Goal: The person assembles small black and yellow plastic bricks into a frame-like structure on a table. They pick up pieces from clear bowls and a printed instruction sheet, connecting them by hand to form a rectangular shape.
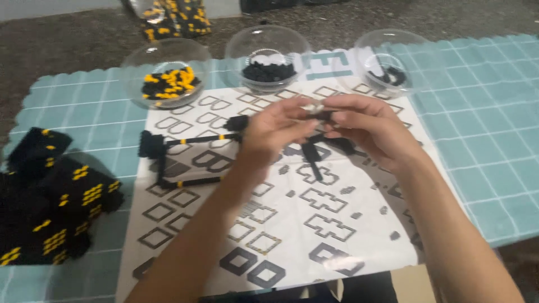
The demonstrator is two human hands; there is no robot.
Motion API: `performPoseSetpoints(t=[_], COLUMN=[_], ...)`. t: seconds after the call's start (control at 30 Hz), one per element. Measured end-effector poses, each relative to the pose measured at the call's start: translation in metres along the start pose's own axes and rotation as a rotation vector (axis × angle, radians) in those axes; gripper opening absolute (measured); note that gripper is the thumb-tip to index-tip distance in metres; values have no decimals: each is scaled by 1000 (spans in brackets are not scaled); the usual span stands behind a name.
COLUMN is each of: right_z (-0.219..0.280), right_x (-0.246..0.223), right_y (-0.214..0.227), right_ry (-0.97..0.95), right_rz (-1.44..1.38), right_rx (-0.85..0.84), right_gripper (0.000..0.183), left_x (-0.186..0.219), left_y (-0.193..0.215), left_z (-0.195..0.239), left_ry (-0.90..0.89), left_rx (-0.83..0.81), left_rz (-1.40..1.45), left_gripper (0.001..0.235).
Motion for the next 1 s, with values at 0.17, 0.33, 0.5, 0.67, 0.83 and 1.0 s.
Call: performPoseSetpoints(t=[0.17,0.33,0.5,0.67,0.83,1.0], right_z=[1,3,3,6,7,7], right_x=[10,10,5,-3,-8,-10], right_y=[9,9,0,-16,-24,-31], right_ry=[-63,-120,-63,-111,-141,-342], right_rz=[-118,-46,81,159,236,134], right_rx=[-14,-10,-92,-23,57,224], right_gripper=[33,33,51,52,47,49], left_x=[-9,-6,-15,-6,30,37], left_y=[-15,-15,-13,-7,5,89], left_z=[3,6,3,4,12,45], left_ry=[126,184,162,211,144,-924], left_rx=[-7,-26,-21,32,15,645], left_rz=[95,126,100,-29,-379,-1613], left_gripper=[48,45,47,53,48,57])
Point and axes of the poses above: each hand's wrist, its own z-axis away from the middle knuckle, its own y-axis out of the back of the hand, x = y × z, the point moved 5 cm from there along -z, towards the middle knuckle, and after that the axes turned 7 degrees about -z, right-handed, at the moved point
